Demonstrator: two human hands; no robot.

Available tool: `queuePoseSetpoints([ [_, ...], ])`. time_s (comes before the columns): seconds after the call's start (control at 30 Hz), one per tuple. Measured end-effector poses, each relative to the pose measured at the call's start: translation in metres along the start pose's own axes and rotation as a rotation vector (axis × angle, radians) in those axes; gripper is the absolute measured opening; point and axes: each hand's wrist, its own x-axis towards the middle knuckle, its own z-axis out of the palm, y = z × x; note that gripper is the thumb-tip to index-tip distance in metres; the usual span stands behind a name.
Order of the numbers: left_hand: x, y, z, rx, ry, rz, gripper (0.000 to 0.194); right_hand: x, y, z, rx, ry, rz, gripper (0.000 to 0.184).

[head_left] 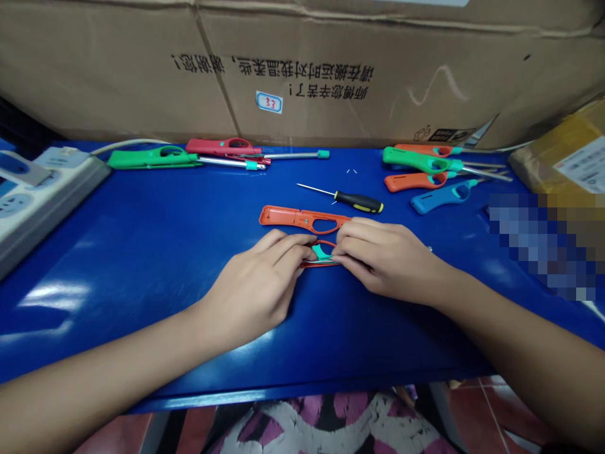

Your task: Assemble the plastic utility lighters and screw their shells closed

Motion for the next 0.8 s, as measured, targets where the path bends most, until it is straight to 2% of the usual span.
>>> queuePoseSetpoints([
  [0.13, 0.0006, 0.0007, 0.0029, -0.167, 0.052, -0.05, 0.012, 0.0011, -0.0009, 0.0005, -0.005, 0.001, -0.016, 0.025],
  [0.3, 0.0023, -0.0005, 0.007, -0.225, 0.175, -0.018, 0.007, 0.0025, -0.0035, 0.0, -0.023, -0.012, -0.011, 0.027],
  [0.43, 0.0026, 0.0008, 0.006, -0.268, 0.234, -0.08, 0.007, 0.0023, -0.0048, 0.0005, -0.03, -0.013, -0.009, 0.027],
  [0.8, 0.0039, 0.0014, 0.0045, -0.335, 0.212, -0.214, 0.008, 0.0032, -0.0081, -0.0018, -0.054, -0.002, -0.006, 0.027],
])
